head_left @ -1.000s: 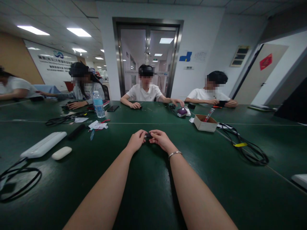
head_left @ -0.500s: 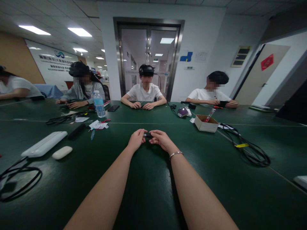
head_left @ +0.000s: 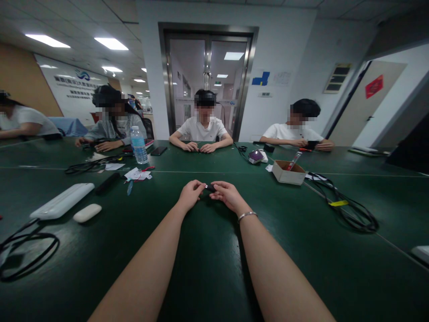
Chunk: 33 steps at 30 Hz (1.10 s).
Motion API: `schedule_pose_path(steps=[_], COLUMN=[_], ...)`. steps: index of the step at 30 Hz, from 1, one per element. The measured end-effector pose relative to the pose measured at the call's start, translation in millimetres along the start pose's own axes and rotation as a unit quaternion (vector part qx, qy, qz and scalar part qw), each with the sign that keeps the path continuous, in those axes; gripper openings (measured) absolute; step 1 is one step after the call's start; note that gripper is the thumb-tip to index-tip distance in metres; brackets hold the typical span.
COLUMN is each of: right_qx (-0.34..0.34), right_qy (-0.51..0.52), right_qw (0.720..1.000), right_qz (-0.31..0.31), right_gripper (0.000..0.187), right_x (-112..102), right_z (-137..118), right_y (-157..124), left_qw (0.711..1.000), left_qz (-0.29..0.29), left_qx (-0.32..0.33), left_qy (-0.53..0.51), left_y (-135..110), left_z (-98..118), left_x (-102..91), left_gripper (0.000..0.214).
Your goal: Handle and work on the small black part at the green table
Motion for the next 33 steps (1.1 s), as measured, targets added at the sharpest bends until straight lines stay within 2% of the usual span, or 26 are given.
schedule_pose_path(steps=[3, 10, 15, 18, 23, 28, 33], right_qx=[0.006, -0.007, -0.006, -0.004, 0.006, 0.024, 0.025], right_qy=[-0.013, -0.017, -0.007, -0.003, -0.006, -0.011, 0.007], right_qw=[1.0, 0.998, 0.995, 0.994, 0.995, 0.998, 1.0], right_qz=[-0.008, -0.058, -0.099, -0.108, -0.097, -0.057, -0.01], right_gripper=[0.009, 0.017, 0.027, 0.027, 0.024, 0.014, 0.006], right_x=[0.2, -0.2, -0.4, -1.1, -0.2, 1.7, 0.3], right_z=[0.4, 1.2, 1.0, 1.0, -0.2, -2.3, -2.0], right_y=[0.1, -0.7, -1.8, -1.2, -1.7, -2.7, -0.7], left_qw=[0.999, 0.987, 0.989, 0.991, 0.991, 0.991, 0.998], left_qz=[0.021, 0.005, 0.025, 0.02, 0.026, 0.017, 0.006], left_qx=[0.024, 0.04, -0.031, -0.042, -0.03, -0.013, -0.003], left_qy=[0.044, 0.153, 0.142, 0.125, 0.126, 0.129, 0.07], left_y=[1.1, -1.6, -2.7, -1.6, -2.5, -2.4, 0.6], left_z=[-1.5, 1.8, 3.4, 2.6, 4.0, 3.8, -2.3], left_x=[-3.3, -4.5, -6.2, -5.6, -5.3, -4.2, -0.6], left_gripper=[0.038, 0.053, 0.05, 0.051, 0.054, 0.052, 0.044])
Point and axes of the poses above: each hand's wrist, its own y-axis towards the middle knuckle, its own x-axis out of the palm, z = x × y, the point moved 3 cm from there along y, towards the middle knuckle, and after that the axes turned 8 degrees about -y, right-handed, at the moved point
